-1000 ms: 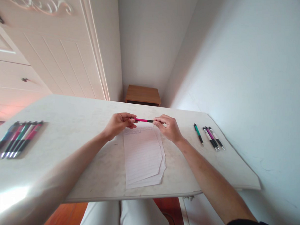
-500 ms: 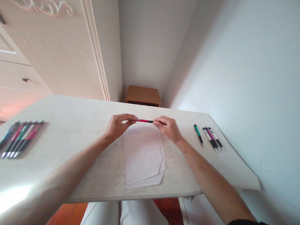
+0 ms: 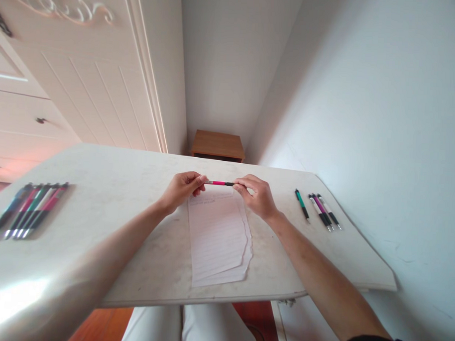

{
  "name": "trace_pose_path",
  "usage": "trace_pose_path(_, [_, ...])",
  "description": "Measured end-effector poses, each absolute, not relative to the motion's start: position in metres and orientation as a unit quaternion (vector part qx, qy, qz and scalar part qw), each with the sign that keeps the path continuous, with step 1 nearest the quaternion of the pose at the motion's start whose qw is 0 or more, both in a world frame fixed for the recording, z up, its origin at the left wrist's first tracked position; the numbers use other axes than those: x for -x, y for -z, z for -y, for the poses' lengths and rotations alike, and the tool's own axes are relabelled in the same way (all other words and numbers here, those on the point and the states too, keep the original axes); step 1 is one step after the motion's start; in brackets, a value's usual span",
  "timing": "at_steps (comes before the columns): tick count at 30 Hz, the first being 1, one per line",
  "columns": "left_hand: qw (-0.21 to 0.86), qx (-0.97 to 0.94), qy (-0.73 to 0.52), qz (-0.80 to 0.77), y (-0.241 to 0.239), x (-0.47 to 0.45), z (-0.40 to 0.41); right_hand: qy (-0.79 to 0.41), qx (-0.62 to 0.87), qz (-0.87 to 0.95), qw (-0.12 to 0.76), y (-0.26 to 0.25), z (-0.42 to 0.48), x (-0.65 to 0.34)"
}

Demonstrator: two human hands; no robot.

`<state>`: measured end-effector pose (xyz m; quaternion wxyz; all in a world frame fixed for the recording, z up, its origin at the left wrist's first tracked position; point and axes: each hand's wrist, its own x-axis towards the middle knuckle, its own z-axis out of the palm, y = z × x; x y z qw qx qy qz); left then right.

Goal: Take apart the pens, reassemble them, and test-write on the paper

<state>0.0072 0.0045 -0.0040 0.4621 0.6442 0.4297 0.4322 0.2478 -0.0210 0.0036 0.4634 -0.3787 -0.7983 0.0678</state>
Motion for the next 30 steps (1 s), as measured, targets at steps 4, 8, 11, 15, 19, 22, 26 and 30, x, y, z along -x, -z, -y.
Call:
trace_pose_path(4, [0.485,-0.614,-0.46,-0.42,0.0049,-0.0077,-0.0047,-0.061,0.389,0.793,0.465,-0.0031,0.0215,-0.2466])
trace_pose_path(8, [0.46,-0.607,-0.491,-0.423,0.0065,-0.0091,-0.0042,-0.078,0.401,0.787,0.463,-0.0032,0.0205,-0.2475])
trace_pose_path(11, [0.421,-0.626,-0.52,-0.4,0.0046,-0.0115,-0.0015,-0.1,0.409,0.784,0.457,-0.0044,0.0195,-0.249])
trace_pose_path(15, [0.453,-0.63,-0.506,-0.376,0.0005,-0.0149,0.0025,-0.101,0.411,0.784,0.454,-0.0056,0.0189,-0.2506])
trace_pose_path(19, [0.451,-0.626,-0.486,-0.411,0.0006,-0.0143,0.0006,-0.097,0.405,0.785,0.459,-0.0046,0.0188,-0.2509])
trace_pose_path(22, [0.452,-0.636,-0.452,-0.433,0.0024,-0.0112,-0.0028,-0.098,0.4,0.789,0.456,-0.0033,0.019,-0.2502])
trace_pose_path(26, [0.467,-0.628,-0.45,-0.431,0.0027,-0.0083,-0.0043,-0.099,0.401,0.79,0.453,-0.0022,0.0189,-0.2496])
trace_pose_path(30, [0.486,-0.602,-0.484,-0.409,0.0026,-0.0086,-0.0045,-0.099,0.404,0.787,0.455,-0.0019,0.0183,-0.2503])
